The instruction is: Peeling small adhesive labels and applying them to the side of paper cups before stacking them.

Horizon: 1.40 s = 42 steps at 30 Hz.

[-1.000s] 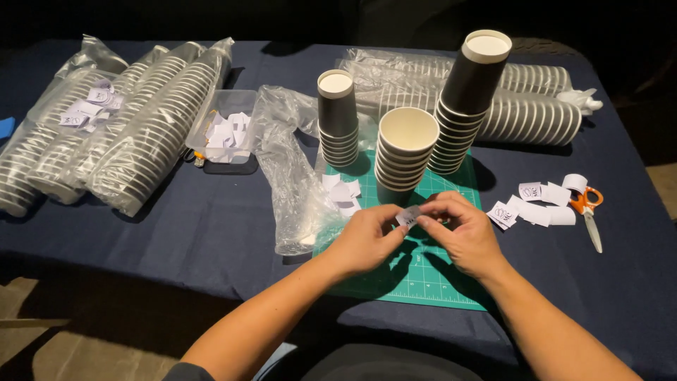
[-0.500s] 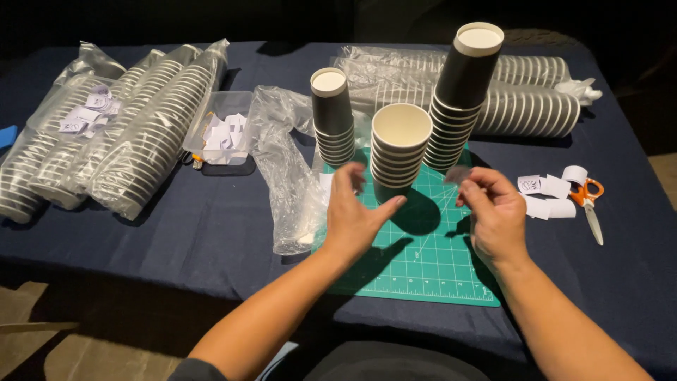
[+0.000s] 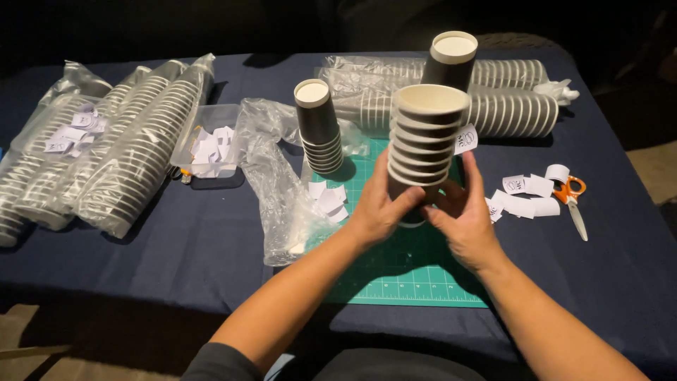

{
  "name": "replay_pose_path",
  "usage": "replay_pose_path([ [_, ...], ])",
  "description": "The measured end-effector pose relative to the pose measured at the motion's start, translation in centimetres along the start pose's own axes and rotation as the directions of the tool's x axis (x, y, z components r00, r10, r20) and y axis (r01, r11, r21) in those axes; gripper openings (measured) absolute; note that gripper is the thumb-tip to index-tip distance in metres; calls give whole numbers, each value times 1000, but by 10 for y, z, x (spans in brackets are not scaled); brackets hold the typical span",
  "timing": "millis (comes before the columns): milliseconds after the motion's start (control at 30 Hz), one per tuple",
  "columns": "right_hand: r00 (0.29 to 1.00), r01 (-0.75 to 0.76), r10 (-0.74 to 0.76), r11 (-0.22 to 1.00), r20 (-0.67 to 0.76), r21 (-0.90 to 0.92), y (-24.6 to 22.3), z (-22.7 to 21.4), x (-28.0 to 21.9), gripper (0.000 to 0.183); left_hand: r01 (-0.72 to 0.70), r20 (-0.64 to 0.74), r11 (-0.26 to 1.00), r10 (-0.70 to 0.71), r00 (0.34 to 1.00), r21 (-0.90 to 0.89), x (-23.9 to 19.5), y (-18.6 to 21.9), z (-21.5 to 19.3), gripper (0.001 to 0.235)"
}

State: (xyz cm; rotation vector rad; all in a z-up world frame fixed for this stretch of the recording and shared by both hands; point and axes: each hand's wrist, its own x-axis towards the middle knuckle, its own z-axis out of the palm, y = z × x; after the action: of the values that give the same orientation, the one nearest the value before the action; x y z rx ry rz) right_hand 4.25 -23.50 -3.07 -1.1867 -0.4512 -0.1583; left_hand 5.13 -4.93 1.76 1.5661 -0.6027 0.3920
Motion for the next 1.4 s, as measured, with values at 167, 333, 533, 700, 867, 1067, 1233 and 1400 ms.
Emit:
replay_pose_path([
  [167, 975, 149, -189, 946, -115, -287, -12, 18, -1, 118, -170, -89, 971, 187, 978, 170, 0, -17, 14, 58],
  [333, 893, 252, -437, 688, -111, -680, -4, 20, -6, 118, -70, -183, 987, 96, 978, 141, -8, -13, 27, 48],
  [533, 893, 408, -439, 692, 101, -595, -13, 37, -13, 108, 178, -285, 968, -224, 932, -179, -8, -26, 22, 67],
  [700, 962, 271, -271, 945, 25, -185, -19, 29, -7, 76, 199, -227, 912, -292, 929, -359, -2, -11, 7, 55],
  [867, 970, 206, -215, 975, -116, -81, -2, 10, -1, 49, 172, -150, 866, -270, 951, -469, -4, -9, 10, 44],
  [1067, 971, 101, -84, 993, -222, 64, -6, 24, -3, 22, 193, -130, 839, -296, 946, -509, -7, -13, 13, 41],
  [1233, 961, 100, -129, 987, -245, -128, 9, 15, -2, 10, 220, -158, 873, -315, 936, -436, -11, -24, 18, 41],
  [1400, 943, 6, -106, 953, -314, -304, -16, 39, -2, 10, 271, -179, 930, -318, 931, -247, -16, -2, 20, 44],
])
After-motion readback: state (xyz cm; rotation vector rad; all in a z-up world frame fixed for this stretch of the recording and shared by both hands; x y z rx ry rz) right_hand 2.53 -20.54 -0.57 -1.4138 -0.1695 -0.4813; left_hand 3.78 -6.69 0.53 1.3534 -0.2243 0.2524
